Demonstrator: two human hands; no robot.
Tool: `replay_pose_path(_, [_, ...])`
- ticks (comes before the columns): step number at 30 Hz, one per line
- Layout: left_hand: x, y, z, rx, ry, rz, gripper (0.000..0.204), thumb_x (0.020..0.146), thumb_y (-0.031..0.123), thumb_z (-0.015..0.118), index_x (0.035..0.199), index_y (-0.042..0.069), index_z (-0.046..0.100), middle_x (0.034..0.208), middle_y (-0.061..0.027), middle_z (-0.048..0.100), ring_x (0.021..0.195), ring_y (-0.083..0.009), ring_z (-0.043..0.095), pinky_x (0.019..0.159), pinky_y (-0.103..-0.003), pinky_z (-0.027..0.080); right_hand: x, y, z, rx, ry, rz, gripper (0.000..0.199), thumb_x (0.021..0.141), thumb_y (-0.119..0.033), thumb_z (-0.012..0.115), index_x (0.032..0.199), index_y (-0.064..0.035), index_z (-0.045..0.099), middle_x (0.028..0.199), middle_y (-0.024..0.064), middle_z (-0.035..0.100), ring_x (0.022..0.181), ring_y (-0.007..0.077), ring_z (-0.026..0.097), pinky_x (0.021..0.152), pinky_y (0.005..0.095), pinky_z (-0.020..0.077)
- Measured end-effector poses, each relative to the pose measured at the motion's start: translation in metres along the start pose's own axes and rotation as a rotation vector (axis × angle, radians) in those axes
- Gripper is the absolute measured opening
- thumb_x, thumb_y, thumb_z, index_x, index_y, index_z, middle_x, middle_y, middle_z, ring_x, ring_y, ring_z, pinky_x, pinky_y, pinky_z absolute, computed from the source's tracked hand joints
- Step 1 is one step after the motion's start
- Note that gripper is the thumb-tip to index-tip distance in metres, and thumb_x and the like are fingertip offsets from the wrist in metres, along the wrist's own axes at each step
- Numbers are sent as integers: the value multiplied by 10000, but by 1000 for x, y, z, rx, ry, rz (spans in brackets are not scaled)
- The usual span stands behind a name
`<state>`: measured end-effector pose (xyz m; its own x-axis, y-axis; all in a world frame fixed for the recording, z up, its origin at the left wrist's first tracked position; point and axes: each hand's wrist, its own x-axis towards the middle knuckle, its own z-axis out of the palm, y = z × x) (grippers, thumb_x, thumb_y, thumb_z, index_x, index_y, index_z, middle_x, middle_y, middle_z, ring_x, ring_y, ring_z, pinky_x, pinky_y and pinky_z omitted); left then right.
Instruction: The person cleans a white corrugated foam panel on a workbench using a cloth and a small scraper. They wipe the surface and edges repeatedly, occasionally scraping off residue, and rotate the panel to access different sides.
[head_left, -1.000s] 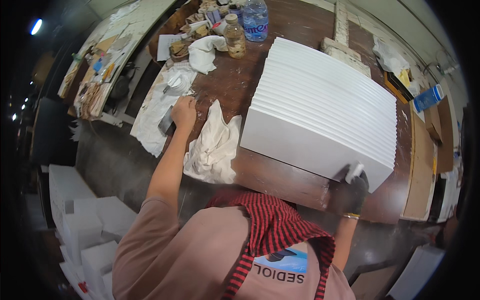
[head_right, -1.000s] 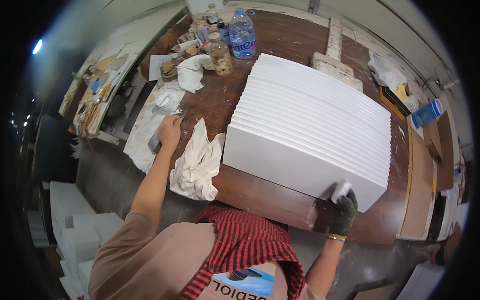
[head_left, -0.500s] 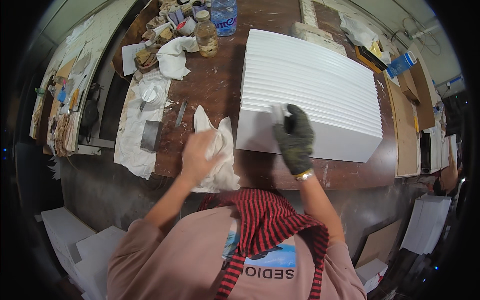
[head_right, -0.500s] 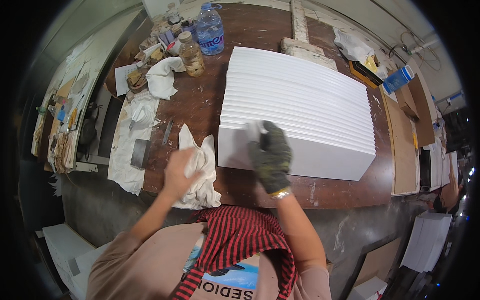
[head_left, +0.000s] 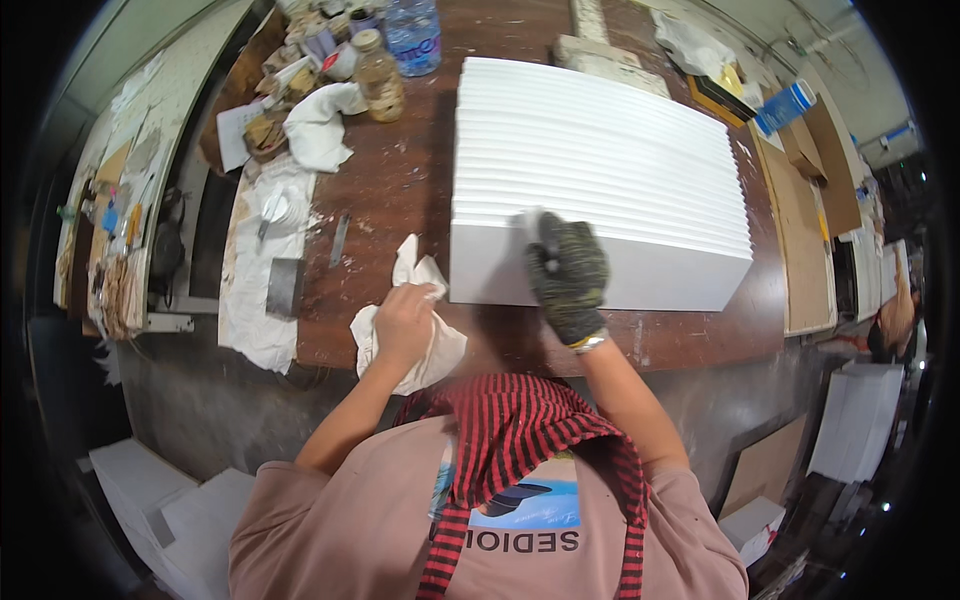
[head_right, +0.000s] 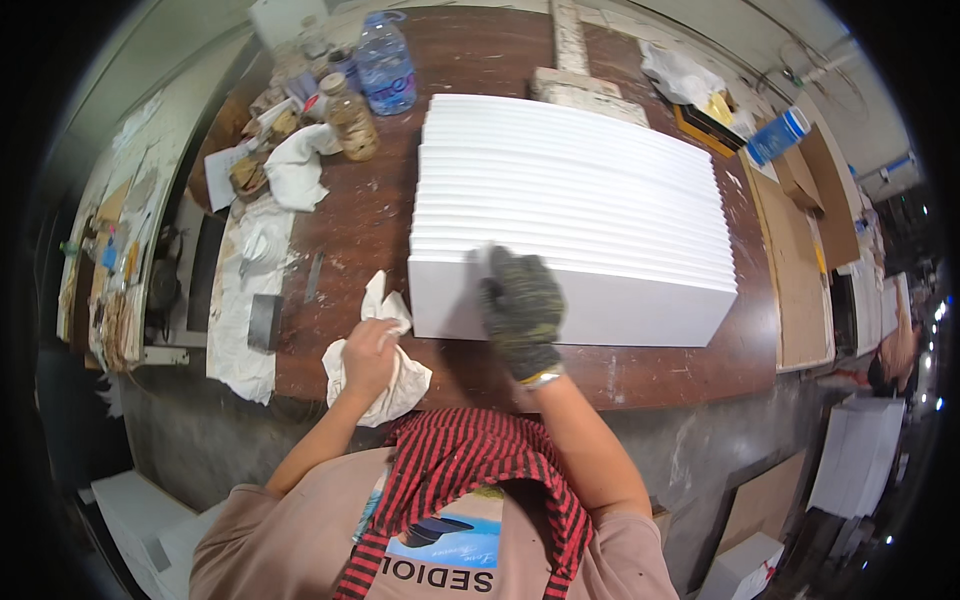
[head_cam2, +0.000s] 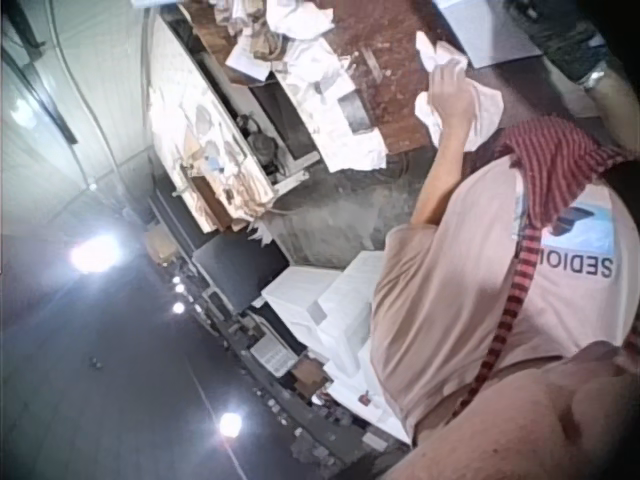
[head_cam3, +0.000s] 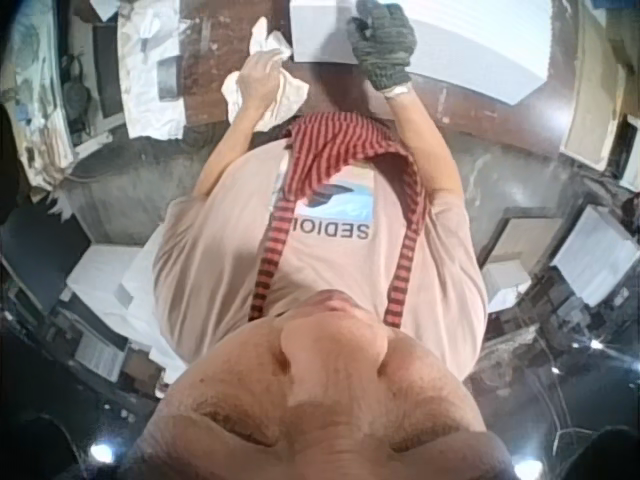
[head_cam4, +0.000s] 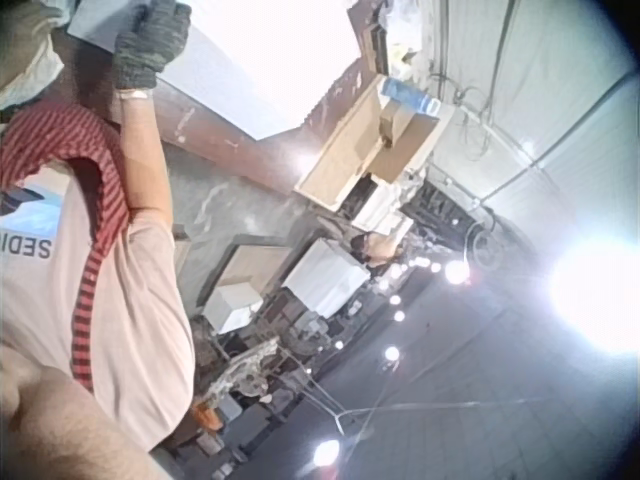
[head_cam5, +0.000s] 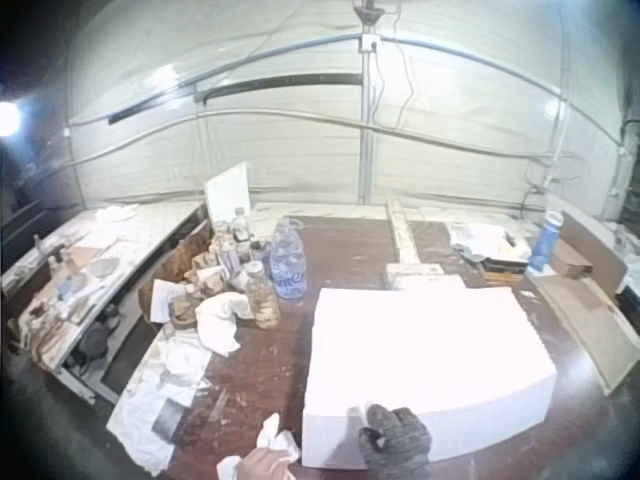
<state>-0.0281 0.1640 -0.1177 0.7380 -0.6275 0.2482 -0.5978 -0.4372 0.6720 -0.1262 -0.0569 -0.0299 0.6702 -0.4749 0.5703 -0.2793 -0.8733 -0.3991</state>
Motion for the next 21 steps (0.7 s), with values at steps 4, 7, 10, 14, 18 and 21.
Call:
replay_pose_path(4, [26,1,18,-230,196,16,202,865,8,646,1065,-5,665,954,-189,635,924,-397,632,791,-465,499,-8,-9,25,86,-167,-136,409,805,-162,701,1206,-114,643,915,105,643,857,303,631,713,453,516])
replay_pose_path(7, [31,1,37,-43,119,80,275,909,73,614,1160,-31,574,1024,-229,580,915,-445,594,778,-495,484,-17,22,17,58,-87,-52,389,796,-153,689,1182,-117,655,857,98,616,785,304,608,680,449,503])
replay_pose_path(10, [28,-2,49,45,108,112,323,935,111,577,1206,-49,505,1071,-259,545,917,-479,572,772,-516,477,-22,85,-24,52,71,-50,376,811,-139,714,1182,-107,663,905,107,678,818,315,650,743,450,536])
replay_pose_path(14, [23,-6,52,64,129,112,323,925,86,576,1206,-57,504,1044,-260,548,902,-477,576,759,-517,479,-34,166,-81,-204,114,35,368,818,-117,722,1183,-92,689,1002,126,713,882,327,664,820,450,541])
replay_pose_path(18, [25,-6,52,84,138,132,327,919,58,566,1215,-63,499,1004,-260,546,880,-472,577,748,-510,473,-53,258,-129,-324,148,308,384,832,-123,714,1211,-64,683,1026,144,699,899,338,644,848,463,521])
replay_pose_path(21, [26,-5,53,100,146,154,326,919,53,558,1216,-64,495,1000,-255,540,871,-466,570,742,-501,465,-59,331,-164,-367,180,498,380,859,-185,691,1216,-55,678,1073,171,686,967,363,629,906,478,501])
